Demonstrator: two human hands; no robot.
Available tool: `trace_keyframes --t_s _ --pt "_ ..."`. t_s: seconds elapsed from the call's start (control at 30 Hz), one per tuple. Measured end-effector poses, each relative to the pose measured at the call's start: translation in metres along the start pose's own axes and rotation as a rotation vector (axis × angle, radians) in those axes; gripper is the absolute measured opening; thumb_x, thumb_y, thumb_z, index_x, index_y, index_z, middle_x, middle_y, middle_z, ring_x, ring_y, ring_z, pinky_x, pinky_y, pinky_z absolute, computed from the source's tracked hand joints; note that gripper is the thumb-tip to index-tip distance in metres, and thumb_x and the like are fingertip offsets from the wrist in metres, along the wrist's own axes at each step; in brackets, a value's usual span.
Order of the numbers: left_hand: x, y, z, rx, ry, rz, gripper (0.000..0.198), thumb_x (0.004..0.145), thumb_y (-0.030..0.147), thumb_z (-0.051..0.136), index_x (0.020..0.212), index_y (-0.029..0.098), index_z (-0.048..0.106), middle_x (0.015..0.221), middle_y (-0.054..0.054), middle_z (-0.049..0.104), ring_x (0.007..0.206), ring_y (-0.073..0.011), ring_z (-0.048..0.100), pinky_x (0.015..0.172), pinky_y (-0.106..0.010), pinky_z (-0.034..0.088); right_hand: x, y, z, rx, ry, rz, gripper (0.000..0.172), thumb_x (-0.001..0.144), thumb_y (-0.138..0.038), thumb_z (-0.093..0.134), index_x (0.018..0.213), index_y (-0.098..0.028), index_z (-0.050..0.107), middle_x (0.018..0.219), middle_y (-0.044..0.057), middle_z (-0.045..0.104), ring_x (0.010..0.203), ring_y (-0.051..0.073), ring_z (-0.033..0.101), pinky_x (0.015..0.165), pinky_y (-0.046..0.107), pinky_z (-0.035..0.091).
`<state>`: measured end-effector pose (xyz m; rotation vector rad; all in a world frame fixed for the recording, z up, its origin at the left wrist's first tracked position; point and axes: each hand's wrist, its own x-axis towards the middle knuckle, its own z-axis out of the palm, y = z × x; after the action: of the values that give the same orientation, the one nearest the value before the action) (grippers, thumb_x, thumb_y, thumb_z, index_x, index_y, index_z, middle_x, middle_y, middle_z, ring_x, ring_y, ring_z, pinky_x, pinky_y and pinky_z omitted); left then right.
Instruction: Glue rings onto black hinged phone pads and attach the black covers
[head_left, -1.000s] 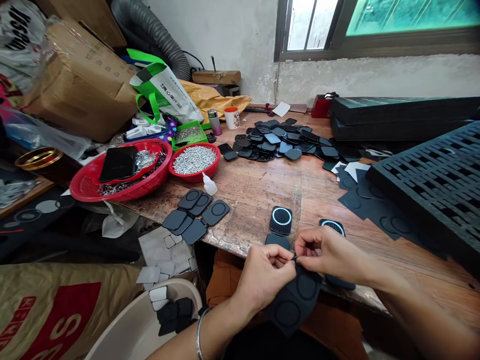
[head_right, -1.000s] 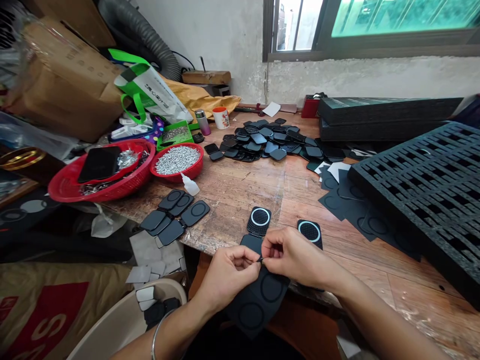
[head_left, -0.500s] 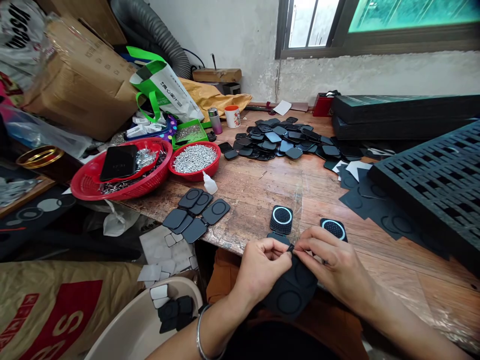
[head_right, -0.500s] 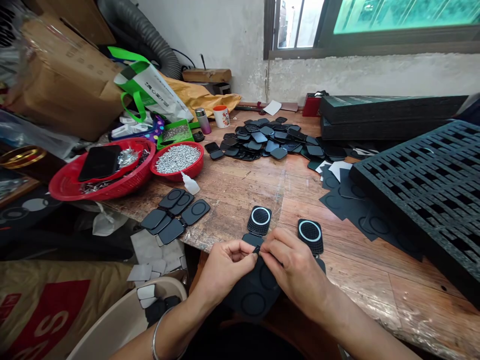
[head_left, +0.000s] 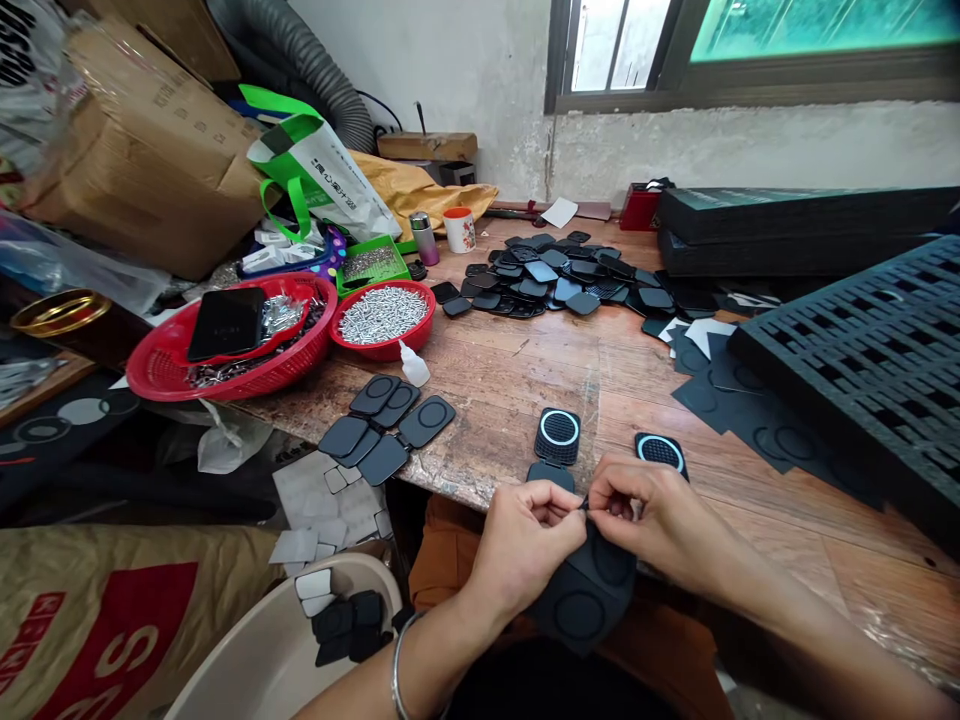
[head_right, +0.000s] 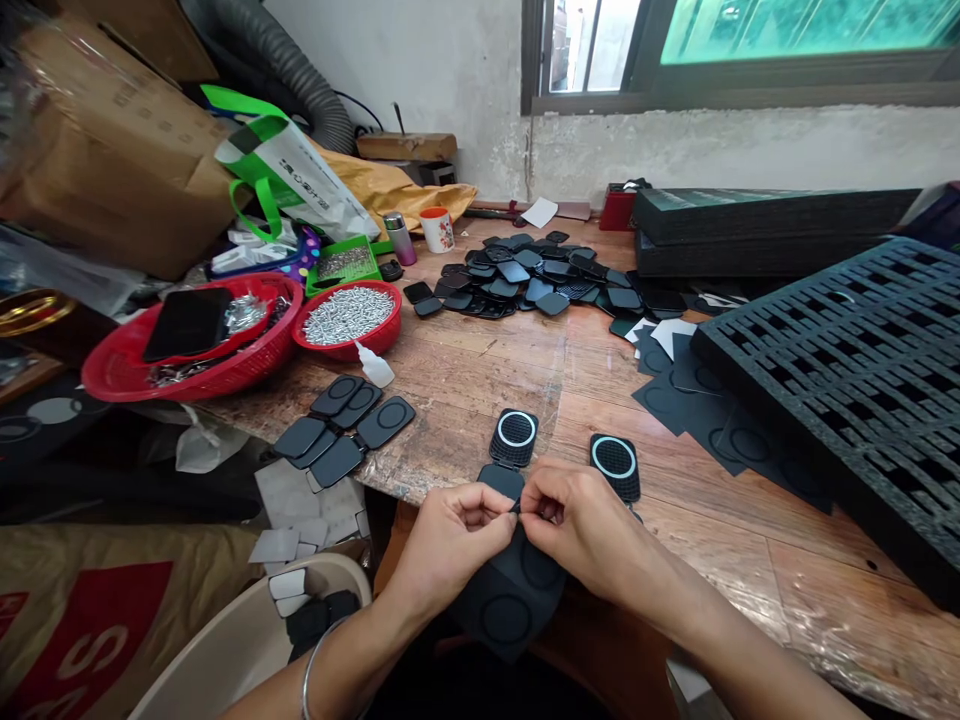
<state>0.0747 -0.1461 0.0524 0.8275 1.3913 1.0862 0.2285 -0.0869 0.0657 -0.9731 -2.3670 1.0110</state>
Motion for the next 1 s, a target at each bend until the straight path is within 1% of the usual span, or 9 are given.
trace_keyframes --t_s 0.07,0.17,0.23,0.37,0.47,0.67,0.73,0.87,1.0 --pt "0.002 0.003 0.000 -0.041 -0.001 0.002 0.007 0.064 0.016 0.066 0.068 0.011 0.068 0.062 -0.002 0.065 0.055 -0.0095 0.055 0.055 -0.018 0.041 -0.002 -0.002 0.002 0.010 0.113 -0.049 0.015 0.080 -0.009 0.052 0.068 -0.018 0.055 0.072 0.001 0.056 0.062 0.012 0.052 0.055 0.024 0.041" --pt "0.005 0.006 -0.001 -0.085 -0.012 0.009 0.007 0.067 0.018 0.066 0.068 0.011 0.067 0.060 0.000 0.064 0.054 -0.0078 0.054 0.054 -0.017 0.040 -0.005 -0.005 0.004 -0.008 0.304 -0.077 0.009 0.082 -0.015 0.056 0.089 -0.018 0.061 0.084 0.005 0.059 0.072 0.015 0.054 0.064 0.027 0.043" --pt "0.006 0.006 -0.004 -0.086 -0.039 0.016 0.009 0.068 0.019 0.068 0.070 0.011 0.068 0.064 -0.001 0.065 0.056 -0.0084 0.055 0.056 -0.018 0.042 -0.005 -0.004 0.004 0.041 0.269 0.004 0.014 0.083 -0.020 0.058 0.095 -0.019 0.063 0.084 0.004 0.061 0.073 0.016 0.055 0.064 0.027 0.043" --pt "0.009 0.006 -0.020 -0.115 -0.226 -0.060 0.030 0.065 0.025 0.076 0.092 0.012 0.071 0.082 -0.006 0.070 0.070 -0.0131 0.063 0.068 -0.022 0.047 -0.001 0.005 0.000 0.357 0.056 0.250 0.017 0.085 -0.033 0.056 0.083 -0.018 0.064 0.073 0.002 0.062 0.065 0.014 0.054 0.057 0.025 0.042" --pt "0.009 0.007 -0.036 -0.149 -0.349 -0.150 0.046 0.059 0.024 0.082 0.101 0.012 0.069 0.087 -0.008 0.071 0.076 -0.0155 0.065 0.073 -0.025 0.049 0.003 0.015 -0.001 0.575 0.093 0.361 0.024 0.081 -0.040 0.062 0.085 -0.016 0.062 0.072 0.001 0.061 0.062 0.012 0.053 0.054 0.023 0.041" --pt "0.007 0.005 -0.044 -0.291 -0.354 -0.145 0.026 0.068 0.025 0.077 0.088 0.011 0.072 0.083 -0.007 0.071 0.074 -0.0142 0.064 0.074 -0.024 0.047 0.009 0.024 0.010 0.801 0.113 0.411 0.030 0.076 -0.039 0.069 0.092 -0.017 0.057 0.072 0.000 0.060 0.062 0.011 0.054 0.056 0.022 0.043" --pt "0.006 0.005 -0.042 -0.319 -0.317 -0.148 0.024 0.068 0.024 0.077 0.088 0.012 0.072 0.084 -0.006 0.071 0.074 -0.0137 0.063 0.073 -0.024 0.046 0.009 0.021 0.015 0.694 0.145 0.341 0.028 0.078 -0.038 0.067 0.095 -0.018 0.057 0.078 0.002 0.062 0.069 0.014 0.058 0.061 0.026 0.045" --pt "0.008 0.007 -0.037 -0.294 -0.238 -0.085 0.021 0.071 0.022 0.074 0.090 0.014 0.073 0.084 -0.004 0.070 0.074 -0.0119 0.060 0.072 -0.021 0.044 0.007 0.006 0.020 0.262 0.286 0.108 0.016 0.085 -0.034 0.059 0.082 -0.019 0.064 0.095 0.006 0.063 0.090 0.019 0.058 0.080 0.032 0.044" --pt "0.008 0.010 -0.036 -0.217 -0.214 0.008 0.022 0.075 0.021 0.071 0.096 0.016 0.073 0.089 -0.004 0.070 0.078 -0.0119 0.060 0.074 -0.021 0.043 0.009 -0.008 0.020 0.175 0.214 0.074 0.017 0.087 -0.034 0.056 0.083 -0.020 0.066 0.081 0.002 0.064 0.077 0.016 0.059 0.071 0.028 0.044"
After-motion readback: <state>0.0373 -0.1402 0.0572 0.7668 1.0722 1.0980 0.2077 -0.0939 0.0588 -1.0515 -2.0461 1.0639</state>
